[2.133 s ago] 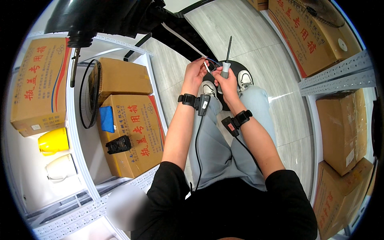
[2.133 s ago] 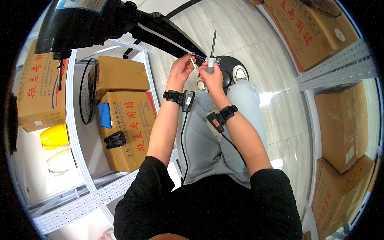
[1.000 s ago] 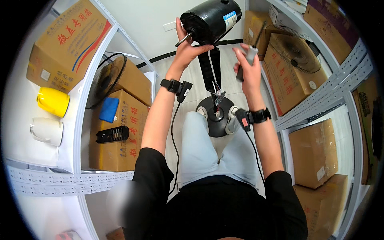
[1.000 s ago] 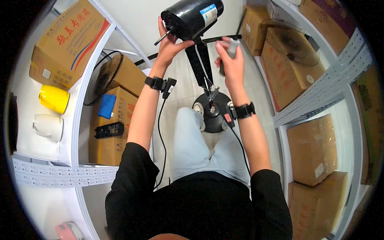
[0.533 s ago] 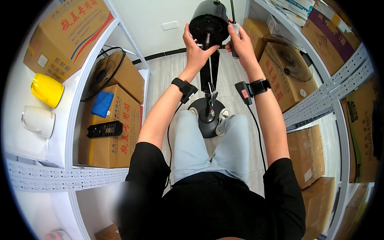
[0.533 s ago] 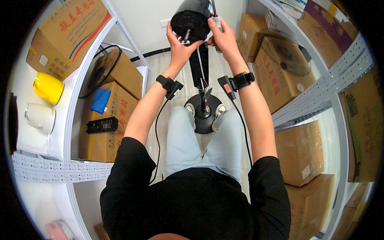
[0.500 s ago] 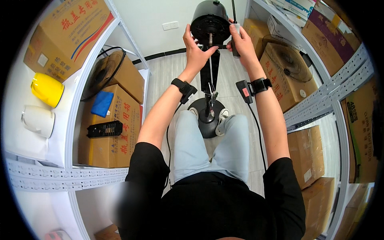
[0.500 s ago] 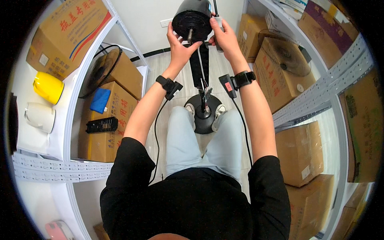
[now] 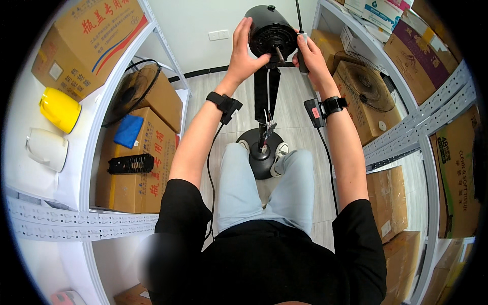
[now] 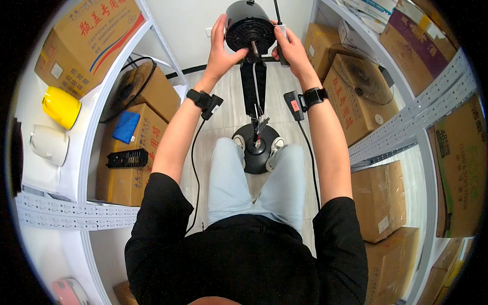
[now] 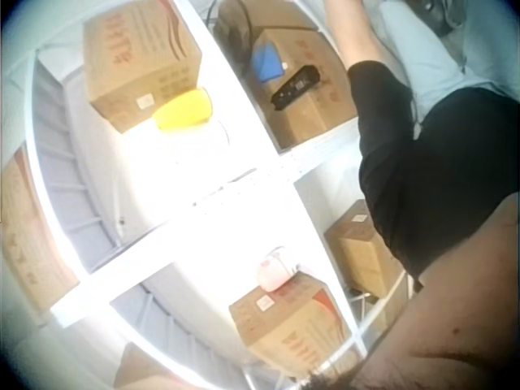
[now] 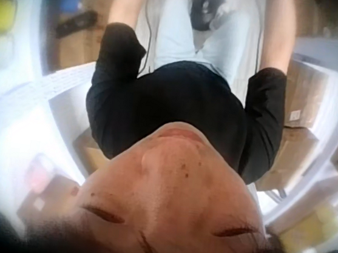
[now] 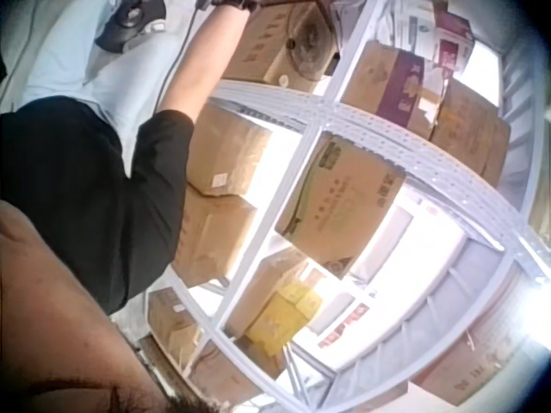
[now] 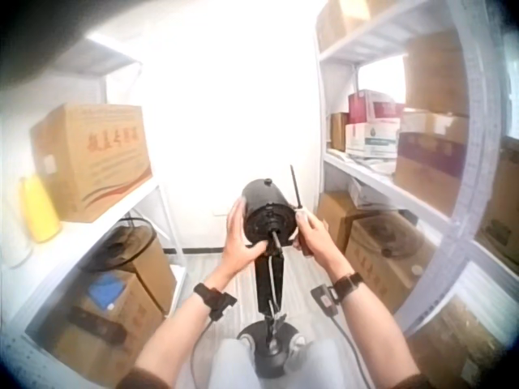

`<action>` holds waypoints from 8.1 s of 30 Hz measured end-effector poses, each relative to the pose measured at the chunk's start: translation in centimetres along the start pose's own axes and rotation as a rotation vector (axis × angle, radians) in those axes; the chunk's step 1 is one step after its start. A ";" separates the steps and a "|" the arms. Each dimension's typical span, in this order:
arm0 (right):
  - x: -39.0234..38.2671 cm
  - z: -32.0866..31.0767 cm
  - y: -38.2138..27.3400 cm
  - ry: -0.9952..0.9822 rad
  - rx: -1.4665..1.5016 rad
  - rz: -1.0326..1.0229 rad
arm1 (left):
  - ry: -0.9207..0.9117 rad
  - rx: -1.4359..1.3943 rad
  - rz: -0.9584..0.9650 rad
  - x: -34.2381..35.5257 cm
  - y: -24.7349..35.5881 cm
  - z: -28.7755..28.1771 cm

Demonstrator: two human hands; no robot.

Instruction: The person disassembles a standing fan by removing the control panel and motor housing, then uses a screwdriver to adjust internal components and reassemble the unit.

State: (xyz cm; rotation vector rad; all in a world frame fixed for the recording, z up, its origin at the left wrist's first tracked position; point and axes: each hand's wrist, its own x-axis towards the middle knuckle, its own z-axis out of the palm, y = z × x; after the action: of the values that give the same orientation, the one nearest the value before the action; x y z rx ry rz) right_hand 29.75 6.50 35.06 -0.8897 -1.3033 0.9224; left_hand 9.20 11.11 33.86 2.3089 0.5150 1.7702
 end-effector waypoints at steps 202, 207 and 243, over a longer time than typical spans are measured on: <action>-14.9 2.5 -7.5 0.254 -0.406 0.197 | -0.079 -0.053 0.036 6.8 -0.5 1.9; -15.2 2.6 -8.3 0.244 -0.384 0.249 | -0.111 -0.019 0.034 6.9 -0.8 1.8; -16.4 5.3 -6.8 0.523 -0.705 -0.323 | -0.119 0.077 0.129 7.4 -0.7 1.7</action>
State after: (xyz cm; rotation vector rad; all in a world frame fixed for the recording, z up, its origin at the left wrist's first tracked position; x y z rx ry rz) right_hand 24.11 -11.17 35.41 -1.2978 -1.2557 -0.0631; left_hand 12.41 14.71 39.83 2.5353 0.4305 1.6808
